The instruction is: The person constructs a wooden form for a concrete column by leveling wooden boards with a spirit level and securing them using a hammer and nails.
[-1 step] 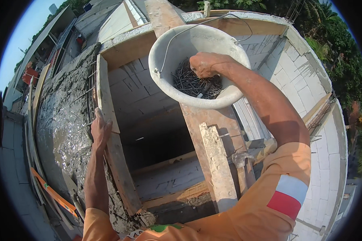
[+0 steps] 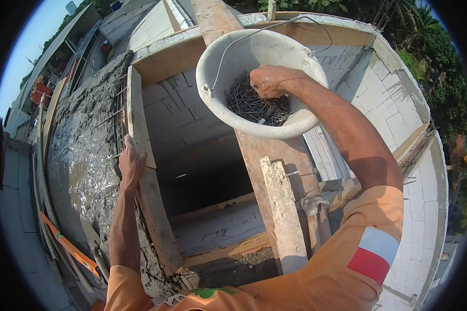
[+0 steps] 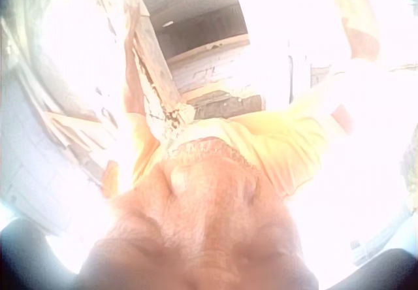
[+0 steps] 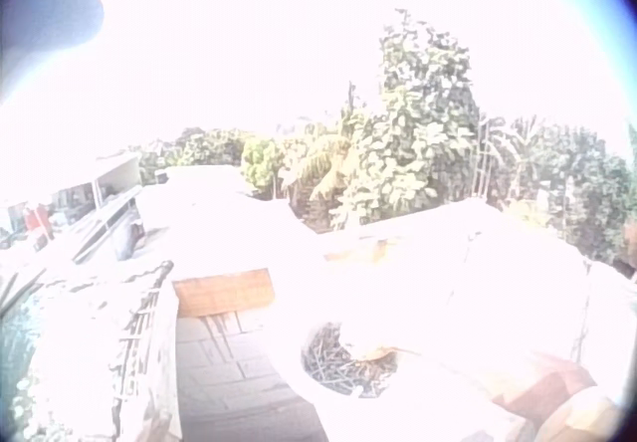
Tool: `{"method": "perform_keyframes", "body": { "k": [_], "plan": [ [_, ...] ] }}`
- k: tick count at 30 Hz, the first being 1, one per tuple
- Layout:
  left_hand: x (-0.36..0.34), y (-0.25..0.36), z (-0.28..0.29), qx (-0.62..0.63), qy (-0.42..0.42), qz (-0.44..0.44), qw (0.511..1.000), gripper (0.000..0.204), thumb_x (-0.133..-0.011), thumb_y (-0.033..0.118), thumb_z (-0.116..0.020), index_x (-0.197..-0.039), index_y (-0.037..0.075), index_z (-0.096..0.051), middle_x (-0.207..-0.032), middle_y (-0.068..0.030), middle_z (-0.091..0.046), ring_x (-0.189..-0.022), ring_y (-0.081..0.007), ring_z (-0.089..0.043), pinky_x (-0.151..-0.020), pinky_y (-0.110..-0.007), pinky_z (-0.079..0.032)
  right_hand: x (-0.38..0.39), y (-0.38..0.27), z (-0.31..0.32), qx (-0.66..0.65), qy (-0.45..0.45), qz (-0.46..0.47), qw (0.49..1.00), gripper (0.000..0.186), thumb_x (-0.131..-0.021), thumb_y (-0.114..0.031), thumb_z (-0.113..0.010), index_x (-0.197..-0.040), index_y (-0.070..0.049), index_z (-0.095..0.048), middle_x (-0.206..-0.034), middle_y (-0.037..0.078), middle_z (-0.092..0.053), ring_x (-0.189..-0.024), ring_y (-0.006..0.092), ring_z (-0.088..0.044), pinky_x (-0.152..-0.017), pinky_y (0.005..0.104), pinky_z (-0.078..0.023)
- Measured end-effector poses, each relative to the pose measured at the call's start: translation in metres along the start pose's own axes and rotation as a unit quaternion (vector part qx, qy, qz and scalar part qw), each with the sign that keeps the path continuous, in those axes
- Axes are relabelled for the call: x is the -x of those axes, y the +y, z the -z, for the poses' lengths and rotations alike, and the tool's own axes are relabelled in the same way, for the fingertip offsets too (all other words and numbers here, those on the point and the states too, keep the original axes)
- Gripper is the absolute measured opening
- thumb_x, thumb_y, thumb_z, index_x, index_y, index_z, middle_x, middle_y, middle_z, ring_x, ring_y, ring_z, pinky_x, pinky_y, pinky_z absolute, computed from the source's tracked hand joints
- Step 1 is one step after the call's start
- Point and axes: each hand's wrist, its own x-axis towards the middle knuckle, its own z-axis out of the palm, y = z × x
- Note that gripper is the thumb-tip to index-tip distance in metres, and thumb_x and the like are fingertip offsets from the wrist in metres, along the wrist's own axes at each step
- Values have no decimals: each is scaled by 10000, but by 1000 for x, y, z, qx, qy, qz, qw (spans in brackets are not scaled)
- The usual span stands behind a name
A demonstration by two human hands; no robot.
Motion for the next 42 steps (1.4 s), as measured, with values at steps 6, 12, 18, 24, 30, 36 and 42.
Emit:
{"method": "perform_keyframes", "body": {
  "k": [6, 12, 18, 24, 30, 36, 42],
  "plan": [
    [-6, 13, 2, -1, -36, 48, 998, 636, -774, 211, -610, -1293, -41, -344, -912, -305, -656, -842, -473, -646, -747, -501, -509, 15, 6, 5, 56, 47, -30, 997, 200, -790, -70, -528, -940, 19, -626, -854, 243, -629, -863, 420, -613, -786, 488, -480],
    [-7, 10, 6, -7, -24, 53, 998, 568, -769, 236, -604, -1230, -23, -396, -954, -302, -651, -886, -477, -636, -797, -502, -494, 58, 53, 3, 13, 375, 35, 926, 235, -893, -163, -507, -1040, -11, -609, -977, 152, -621, -897, 305, -645, -855, 434, -498],
    [-8, 24, 1, 31, -29, 37, 998, 601, -765, 253, -607, -1271, -1, -403, -1007, -283, -652, -943, -451, -640, -832, -479, -496, 154, -59, 25, -424, 306, 43, 852, 230, -944, -224, -488, -928, -17, -587, -943, 106, -586, -867, 146, -653, -844, 330, -539],
    [-5, 0, 7, 7, -39, 59, 997, 562, -763, 242, -607, -1228, -11, -419, -996, -281, -656, -931, -446, -647, -822, -484, -504, 119, -191, -39, -609, -7, 143, 780, 134, -876, -47, -544, -761, -3, -490, -751, 117, -637, -702, 160, -657, -586, 289, -524],
    [-9, 11, 12, -13, -21, 29, 999, 445, -764, 130, -585, -1114, -87, -415, -862, -291, -665, -845, -444, -673, -743, -484, -546, 105, -246, -93, -675, -193, 96, 705, 144, -968, -88, -477, -894, 35, -464, -882, 142, -572, -809, 235, -684, -677, 339, -606],
    [-17, 13, 13, -2, -57, 35, 998, 418, -753, 153, -604, -1070, -93, -485, -953, -262, -676, -927, -407, -674, -799, -444, -544, -26, -278, -145, -675, 40, -98, 730, 102, -934, -44, -464, -883, 43, -452, -901, 137, -525, -622, 202, -581, -520, 326, -572],
    [-36, -17, 10, 59, -117, 54, 990, 336, -594, 220, -723, -804, -33, -657, -955, -188, -661, -898, -327, -670, -767, -370, -529, -121, -310, -180, -758, 153, -142, 618, 87, -859, -57, -582, -880, 25, -601, -773, 135, -626, -614, 232, -623, -475, 375, -498]
  ]
}}
